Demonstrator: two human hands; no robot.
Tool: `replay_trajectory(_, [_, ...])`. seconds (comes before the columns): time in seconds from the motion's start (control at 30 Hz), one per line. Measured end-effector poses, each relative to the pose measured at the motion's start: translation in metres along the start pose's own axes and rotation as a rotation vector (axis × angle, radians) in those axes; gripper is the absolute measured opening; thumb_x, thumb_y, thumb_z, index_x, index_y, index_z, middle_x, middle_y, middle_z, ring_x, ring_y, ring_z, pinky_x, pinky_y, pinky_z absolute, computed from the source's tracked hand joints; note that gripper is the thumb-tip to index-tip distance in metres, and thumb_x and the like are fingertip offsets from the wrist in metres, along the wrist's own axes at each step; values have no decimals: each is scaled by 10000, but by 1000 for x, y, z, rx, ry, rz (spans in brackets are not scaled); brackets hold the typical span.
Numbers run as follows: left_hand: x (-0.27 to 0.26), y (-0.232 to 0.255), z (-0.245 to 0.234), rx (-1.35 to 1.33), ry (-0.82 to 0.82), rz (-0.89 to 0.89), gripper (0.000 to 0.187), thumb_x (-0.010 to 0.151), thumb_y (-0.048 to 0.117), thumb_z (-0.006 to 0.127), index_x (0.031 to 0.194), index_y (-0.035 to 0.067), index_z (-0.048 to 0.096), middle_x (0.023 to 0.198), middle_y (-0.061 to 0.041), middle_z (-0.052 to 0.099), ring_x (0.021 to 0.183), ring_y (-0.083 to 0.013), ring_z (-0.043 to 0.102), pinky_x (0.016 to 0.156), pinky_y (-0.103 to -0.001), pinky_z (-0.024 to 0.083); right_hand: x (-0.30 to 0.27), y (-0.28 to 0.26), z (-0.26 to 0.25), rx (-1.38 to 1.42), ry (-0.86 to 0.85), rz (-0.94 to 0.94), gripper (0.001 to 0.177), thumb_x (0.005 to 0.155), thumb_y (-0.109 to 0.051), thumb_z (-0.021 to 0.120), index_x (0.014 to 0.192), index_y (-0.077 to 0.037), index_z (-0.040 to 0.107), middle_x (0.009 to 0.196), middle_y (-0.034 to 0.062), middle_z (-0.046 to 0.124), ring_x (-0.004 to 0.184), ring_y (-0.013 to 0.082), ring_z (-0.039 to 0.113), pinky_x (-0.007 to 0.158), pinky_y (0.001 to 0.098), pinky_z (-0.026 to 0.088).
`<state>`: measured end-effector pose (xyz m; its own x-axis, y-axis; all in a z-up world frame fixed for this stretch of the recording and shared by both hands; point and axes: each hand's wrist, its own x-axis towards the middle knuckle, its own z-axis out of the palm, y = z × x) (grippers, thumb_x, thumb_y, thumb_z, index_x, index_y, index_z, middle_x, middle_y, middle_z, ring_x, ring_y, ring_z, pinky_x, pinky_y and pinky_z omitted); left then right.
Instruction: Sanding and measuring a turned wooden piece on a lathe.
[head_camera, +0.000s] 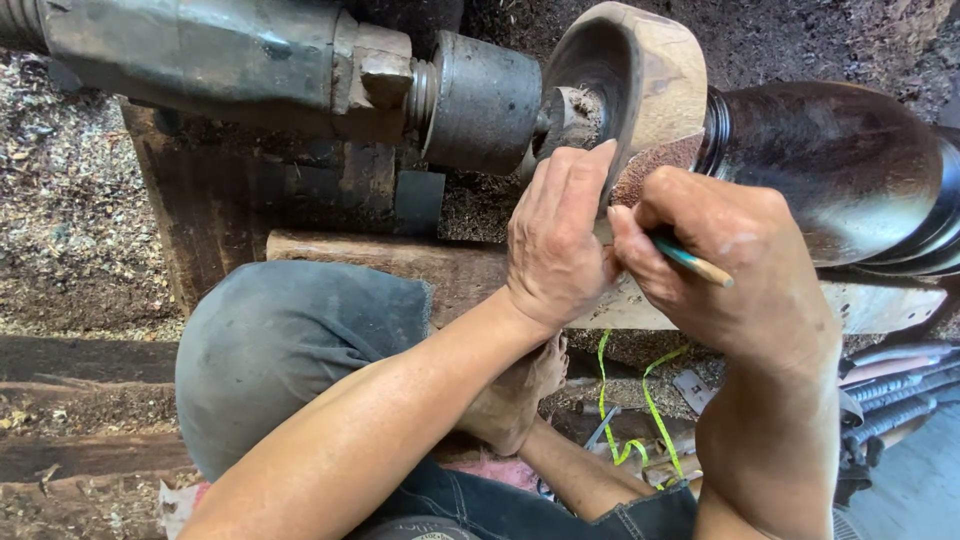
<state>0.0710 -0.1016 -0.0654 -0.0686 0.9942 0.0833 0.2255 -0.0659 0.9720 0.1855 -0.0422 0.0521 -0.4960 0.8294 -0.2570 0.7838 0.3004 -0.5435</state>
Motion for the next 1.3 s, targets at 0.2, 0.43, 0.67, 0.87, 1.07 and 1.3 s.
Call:
replay_trajectory(0.2, [1,-1,1,16,-5,-3,487,958,175,667,1375,-30,520,1175,-186,580,1039,-345,613,919,-416,530,7,4,-3,20,31,-40,271,1014,-73,739,859,-36,520,721,96,571,628,238,605,579,364,478])
replay_trajectory(0.43, [6,6,2,36,19,-5,496,970,245,760,1315,-35,539,1121,-178,601,982,-336,628,873,-407,536,13,12,-21,49,211,32,253,1047,-55,736,844,12,601,694,73,609,579,124,566,499,280,443])
replay_trajectory(0.67, [5,5,3,24,28,-9,494,983,276,747,1321,-20,543,1136,-167,608,987,-331,639,868,-399,541,20,11,-17,52,211,55,277,1019,-75,745,803,13,597,658,65,604,563,112,574,525,286,439])
replay_trajectory(0.87, [5,4,2,17,25,-9,501,968,269,746,1333,-9,545,1136,-165,609,983,-330,639,858,-404,541,22,13,-14,87,178,32,289,1018,-72,742,797,9,577,690,78,611,585,112,590,537,291,449])
replay_trajectory(1.07, [5,5,4,26,33,-12,482,970,244,757,1323,-4,542,1102,-154,608,979,-319,641,863,-397,546,18,29,-17,96,189,13,345,1066,-77,740,785,5,559,695,73,636,592,103,614,528,263,470])
replay_trajectory(1.3, [4,4,3,17,34,2,507,928,205,757,1329,-13,536,1139,-168,609,987,-333,634,867,-404,542,23,7,-16,87,161,3,291,996,-60,743,780,12,562,675,93,613,576,117,597,516,289,454])
